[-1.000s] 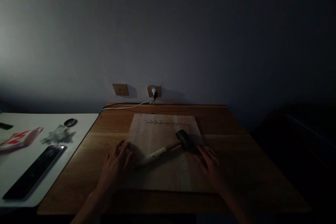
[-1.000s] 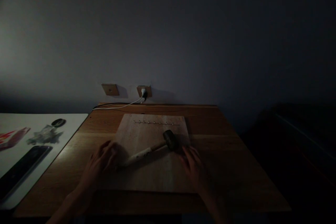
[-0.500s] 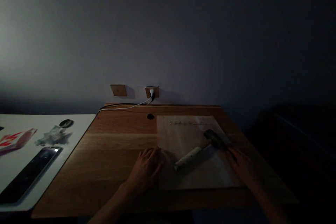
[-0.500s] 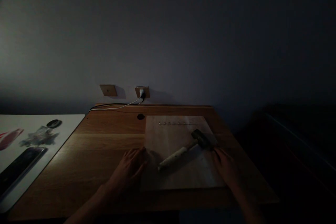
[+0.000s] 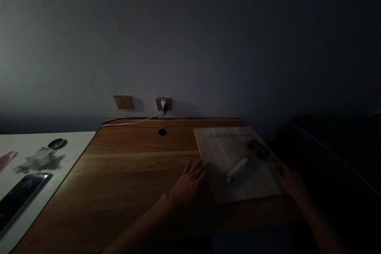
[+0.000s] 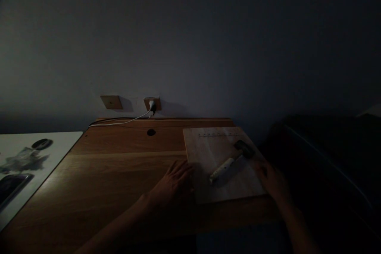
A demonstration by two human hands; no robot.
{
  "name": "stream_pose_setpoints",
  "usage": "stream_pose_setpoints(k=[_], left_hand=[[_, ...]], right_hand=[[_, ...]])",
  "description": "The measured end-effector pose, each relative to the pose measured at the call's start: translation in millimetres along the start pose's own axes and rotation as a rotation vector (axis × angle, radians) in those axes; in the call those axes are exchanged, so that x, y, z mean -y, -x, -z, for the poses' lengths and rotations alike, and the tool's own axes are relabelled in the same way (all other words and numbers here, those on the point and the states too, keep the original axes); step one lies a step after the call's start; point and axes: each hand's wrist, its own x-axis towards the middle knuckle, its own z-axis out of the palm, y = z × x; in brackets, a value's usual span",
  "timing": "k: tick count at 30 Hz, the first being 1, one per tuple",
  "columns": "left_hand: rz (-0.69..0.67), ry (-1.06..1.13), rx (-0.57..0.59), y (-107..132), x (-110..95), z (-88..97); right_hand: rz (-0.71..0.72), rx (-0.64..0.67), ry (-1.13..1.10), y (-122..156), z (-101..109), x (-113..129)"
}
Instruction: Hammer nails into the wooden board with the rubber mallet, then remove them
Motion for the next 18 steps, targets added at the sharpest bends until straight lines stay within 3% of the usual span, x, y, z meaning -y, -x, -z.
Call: stream_pose_setpoints(k=[6,9,13,18], left_hand=[[0.039,-0.046,0.03,10.5,6.5,-0.8],[0.094,-0.092,-0.015,25.0,15.2,8.7],[0.194,-0.171,-0.097,58.2,36.5,25.6],[0.381,-0.246,-0.179,111.2,71.9,53.4]], right_hand=[[-0.159,0.104,-0.04,-0.5,6.6,13.0],[-0.132,0.097,-0.037,9.9,8.4,33.0],[0.014,0.038,-0.067,34.2,-0.1,75.4],[0.164,0.021,-0.129,60.7,-14.6,145.2]])
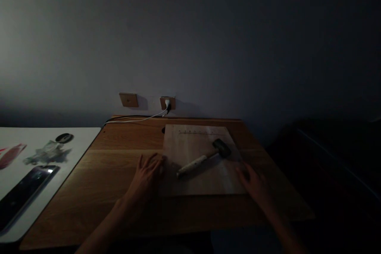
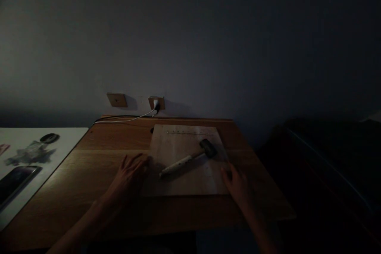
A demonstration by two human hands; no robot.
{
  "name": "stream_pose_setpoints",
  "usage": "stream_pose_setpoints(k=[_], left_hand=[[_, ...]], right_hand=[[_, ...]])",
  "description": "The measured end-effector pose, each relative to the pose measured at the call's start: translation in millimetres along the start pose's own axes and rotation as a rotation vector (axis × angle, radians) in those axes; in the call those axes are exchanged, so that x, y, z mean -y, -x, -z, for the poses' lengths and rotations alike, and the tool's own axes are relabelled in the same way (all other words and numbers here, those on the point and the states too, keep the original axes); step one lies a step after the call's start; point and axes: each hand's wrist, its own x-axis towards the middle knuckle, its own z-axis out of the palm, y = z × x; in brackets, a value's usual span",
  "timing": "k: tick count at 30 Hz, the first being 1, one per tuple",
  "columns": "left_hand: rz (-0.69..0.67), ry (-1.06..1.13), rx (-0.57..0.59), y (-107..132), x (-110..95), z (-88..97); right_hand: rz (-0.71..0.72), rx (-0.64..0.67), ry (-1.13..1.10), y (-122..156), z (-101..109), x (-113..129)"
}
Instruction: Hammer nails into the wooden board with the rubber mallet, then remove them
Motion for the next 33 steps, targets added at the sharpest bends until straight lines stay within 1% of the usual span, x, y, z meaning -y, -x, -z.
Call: stream_pose_setpoints(k=[3,6,9,12,14,16,18,20,22,24,25,27,30,33], left_hand=[[0.098,-0.037,-0.045,18.0,33.8,12.4],[0.17,-0.054,-0.069,32.9,60.2,21.0],[0.172,-0.024,-0.078,41.6,74.4,28.0],[0.153,0.023,-0.084,38.7,77.3,35.1],[0.174,0.024,-0.09,26.2,76.4,39.4],[0.187,0.027,-0.095,3.0,76.2,42.5],[0.134,0.081,-0.095,-30.1,78.5,43.7],[0.07,0.138,-0.076,-68.4,84.2,42.5],[0.048,0.163,-0.052,-105.1,92.5,38.2],[0.051,0.166,-0.028,-133.7,101.7,30.6],[0.061,0.164,-0.015,-143.6,105.9,25.9],[0.078,0.153,0.002,-154.7,112.7,15.9],[0.084,0.142,0.018,-155.2,118.8,4.5],[0.08,0.143,0.034,-150.5,122.0,0.6]], right_hand=[[0.143,-0.011,-0.046,2.9,-11.6,41.4],[0.255,-0.053,-0.058,2.6,-21.1,72.4],[0.271,-0.088,-0.023,-3.5,-28.0,87.5],[0.256,-0.08,-0.03,-21.0,-30.8,92.0],[0.259,-0.087,-0.055,-41.5,-30.4,96.3],[0.26,-0.141,-0.099,-68.9,-28.6,105.7],[0.287,-0.184,-0.185,-101.3,-26.6,120.2],[0.322,-0.181,-0.267,-135.4,-25.6,136.4],[0.333,-0.153,-0.314,-166.7,-27.2,150.3],[0.281,-0.129,-0.359,-190.9,-32.7,159.2],[0.246,-0.099,-0.377,-199.4,-37.1,161.7],[0.169,0.003,-0.393,-208.9,-48.4,163.6],[0.102,0.159,-0.384,-209.0,-67.1,162.7],[0.083,0.206,-0.375,-203.3,-79.7,161.9]])
